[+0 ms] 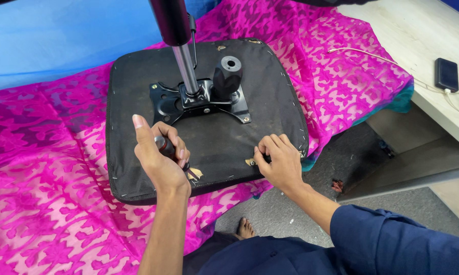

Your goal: The person uses a screwdriver to tighten screws on the underside of an inverted chair seat, securing the metal mounting plate to the seat base. The person works on multiple screw locations around the central gas lift post.

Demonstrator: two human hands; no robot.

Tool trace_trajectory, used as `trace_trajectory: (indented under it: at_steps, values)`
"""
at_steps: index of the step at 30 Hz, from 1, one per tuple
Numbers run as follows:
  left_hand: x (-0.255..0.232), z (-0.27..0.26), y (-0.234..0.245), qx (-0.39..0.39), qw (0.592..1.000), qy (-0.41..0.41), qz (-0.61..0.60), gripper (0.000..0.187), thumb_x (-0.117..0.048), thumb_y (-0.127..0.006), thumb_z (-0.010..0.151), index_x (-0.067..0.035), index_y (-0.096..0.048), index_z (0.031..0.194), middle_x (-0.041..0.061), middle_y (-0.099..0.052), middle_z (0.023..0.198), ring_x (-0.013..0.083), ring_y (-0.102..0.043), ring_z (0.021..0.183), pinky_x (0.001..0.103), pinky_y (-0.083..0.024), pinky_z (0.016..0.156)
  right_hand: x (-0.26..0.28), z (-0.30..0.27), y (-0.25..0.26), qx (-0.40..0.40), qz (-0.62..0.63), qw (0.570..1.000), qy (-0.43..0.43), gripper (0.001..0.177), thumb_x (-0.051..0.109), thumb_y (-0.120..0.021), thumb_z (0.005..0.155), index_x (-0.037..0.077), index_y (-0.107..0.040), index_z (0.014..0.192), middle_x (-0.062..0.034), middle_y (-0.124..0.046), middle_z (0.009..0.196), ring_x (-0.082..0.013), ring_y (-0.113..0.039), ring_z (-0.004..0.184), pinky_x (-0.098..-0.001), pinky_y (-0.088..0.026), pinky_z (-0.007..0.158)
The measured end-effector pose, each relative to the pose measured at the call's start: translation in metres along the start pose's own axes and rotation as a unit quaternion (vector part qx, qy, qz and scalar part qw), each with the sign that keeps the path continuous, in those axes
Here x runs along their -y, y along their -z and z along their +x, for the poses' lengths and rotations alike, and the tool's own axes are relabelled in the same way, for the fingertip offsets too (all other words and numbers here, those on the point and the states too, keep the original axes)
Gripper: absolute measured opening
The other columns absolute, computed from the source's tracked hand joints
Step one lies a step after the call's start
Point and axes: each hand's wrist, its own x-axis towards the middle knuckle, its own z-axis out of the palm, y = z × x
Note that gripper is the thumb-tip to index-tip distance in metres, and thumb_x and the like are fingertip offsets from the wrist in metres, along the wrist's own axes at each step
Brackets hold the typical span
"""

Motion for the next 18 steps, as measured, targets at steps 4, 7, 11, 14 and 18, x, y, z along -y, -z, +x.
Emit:
trace_trajectory:
  at_steps: [4, 7, 11, 14, 18]
  values:
    - [0.0016, -0.0005, -0.0020, 0.001, 1.000, -0.004, -0.008, 0.068, -0.066, -0.037, 0.103, -0.010, -0.044, 0.064, 0.000, -0.039, 0.050, 0.0091, -0.035, 0.040, 0.025, -0.026, 0.038, -0.0005, 0.0006, 0.0007, 0.000, -0.006, 1.000, 0.003, 0.021, 0.015, -0.071, 0.088, 0.008, -0.057, 0.074, -0.0007, -0.052, 0.070, -0.0192, -0.051, 0.070, -0.0360, -0.044, 0.062]
    - [0.0029, 0.0007, -0.0027, 0.005, 1.000, -0.015, -0.003, 0.069, -0.066, -0.037, 0.103, -0.010, -0.044, 0.063, 0.000, -0.039, 0.050, 0.0089, -0.035, 0.040, 0.025, -0.026, 0.038, -0.0005, 0.0006, 0.0003, 0.001, -0.003, 1.000, 0.006, 0.020, 0.014, -0.071, 0.088, 0.008, -0.057, 0.074, -0.0006, -0.052, 0.070, -0.0192, -0.050, 0.070, -0.0359, -0.044, 0.062]
    - [0.0025, 0.0024, -0.0027, 0.007, 1.000, -0.016, 0.006, 0.068, -0.066, -0.036, 0.103, -0.011, -0.045, 0.063, 0.000, -0.039, 0.050, 0.0086, -0.035, 0.039, 0.024, -0.026, 0.038, -0.0007, 0.0004, 0.0007, 0.001, -0.004, 1.000, 0.007, 0.020, 0.014, -0.070, 0.088, 0.008, -0.057, 0.075, -0.0006, -0.052, 0.070, -0.0191, -0.050, 0.070, -0.0359, -0.043, 0.062]
    - [0.0014, 0.0022, -0.0009, 0.003, 1.000, -0.018, 0.013, 0.068, -0.066, -0.036, 0.103, -0.012, -0.044, 0.063, -0.001, -0.038, 0.048, 0.0083, -0.034, 0.039, 0.024, -0.026, 0.037, -0.0007, 0.0011, 0.0001, 0.012, -0.008, 1.000, -0.002, 0.021, 0.015, -0.070, 0.088, 0.008, -0.056, 0.074, -0.0006, -0.051, 0.069, -0.0189, -0.049, 0.069, -0.0356, -0.043, 0.061]
    - [0.0016, 0.0020, -0.0007, 0.000, 1.000, -0.021, 0.004, 0.068, -0.066, -0.036, 0.103, -0.011, -0.045, 0.063, 0.000, -0.038, 0.049, 0.0090, -0.035, 0.039, 0.025, -0.027, 0.037, -0.0007, 0.0014, -0.0005, 0.012, -0.021, 1.000, -0.006, 0.022, 0.015, -0.071, 0.088, 0.009, -0.056, 0.072, -0.0011, -0.050, 0.067, -0.0188, -0.048, 0.068, -0.0356, -0.043, 0.061]
